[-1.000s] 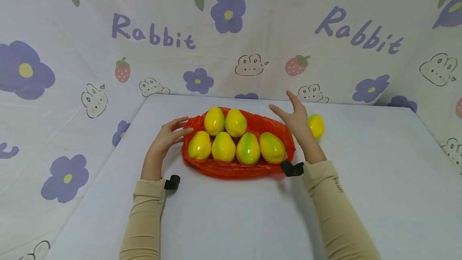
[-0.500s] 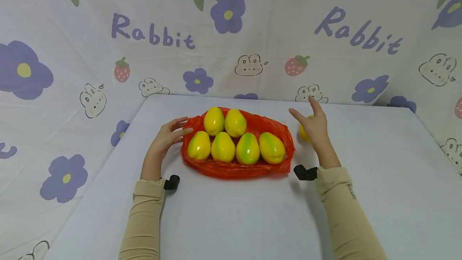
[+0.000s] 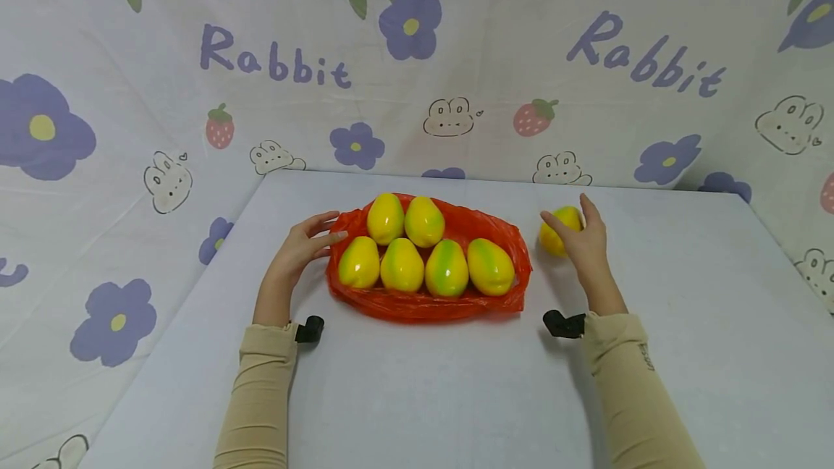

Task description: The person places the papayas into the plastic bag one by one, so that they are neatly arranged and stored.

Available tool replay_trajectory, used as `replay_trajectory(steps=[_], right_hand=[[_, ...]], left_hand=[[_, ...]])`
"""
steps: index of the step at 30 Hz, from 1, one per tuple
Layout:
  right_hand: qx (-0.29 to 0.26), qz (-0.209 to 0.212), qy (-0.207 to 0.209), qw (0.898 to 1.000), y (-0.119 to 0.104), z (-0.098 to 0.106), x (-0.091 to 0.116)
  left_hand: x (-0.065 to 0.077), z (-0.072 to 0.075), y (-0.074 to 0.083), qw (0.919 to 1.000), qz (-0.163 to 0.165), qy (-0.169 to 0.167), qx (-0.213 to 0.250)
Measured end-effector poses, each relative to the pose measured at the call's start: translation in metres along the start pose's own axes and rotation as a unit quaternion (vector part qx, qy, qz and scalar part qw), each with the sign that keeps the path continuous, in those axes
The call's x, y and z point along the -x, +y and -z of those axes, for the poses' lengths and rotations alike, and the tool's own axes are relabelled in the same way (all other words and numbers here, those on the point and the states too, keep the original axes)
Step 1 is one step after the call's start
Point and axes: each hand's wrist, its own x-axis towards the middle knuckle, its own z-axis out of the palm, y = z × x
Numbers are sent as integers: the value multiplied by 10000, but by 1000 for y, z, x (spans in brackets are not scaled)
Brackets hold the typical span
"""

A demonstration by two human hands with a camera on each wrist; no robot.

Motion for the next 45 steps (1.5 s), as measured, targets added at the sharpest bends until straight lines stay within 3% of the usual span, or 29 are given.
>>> replay_trajectory(steps=[7, 14, 35, 45], right_hand=[[92, -299, -26, 9995, 10, -2, -1], [62, -435, -50, 9990, 16, 0, -1], [-45, -261, -114, 9996, 19, -3, 1], [-22, -79, -72, 9999, 7, -4, 3]], left_hand=[[6, -2, 2, 9998, -167, -46, -105], [7, -3, 7, 10000, -47, -27, -23], [8, -1, 5, 10000, -50, -53, 60], [7, -2, 4, 9999, -73, -60, 65]])
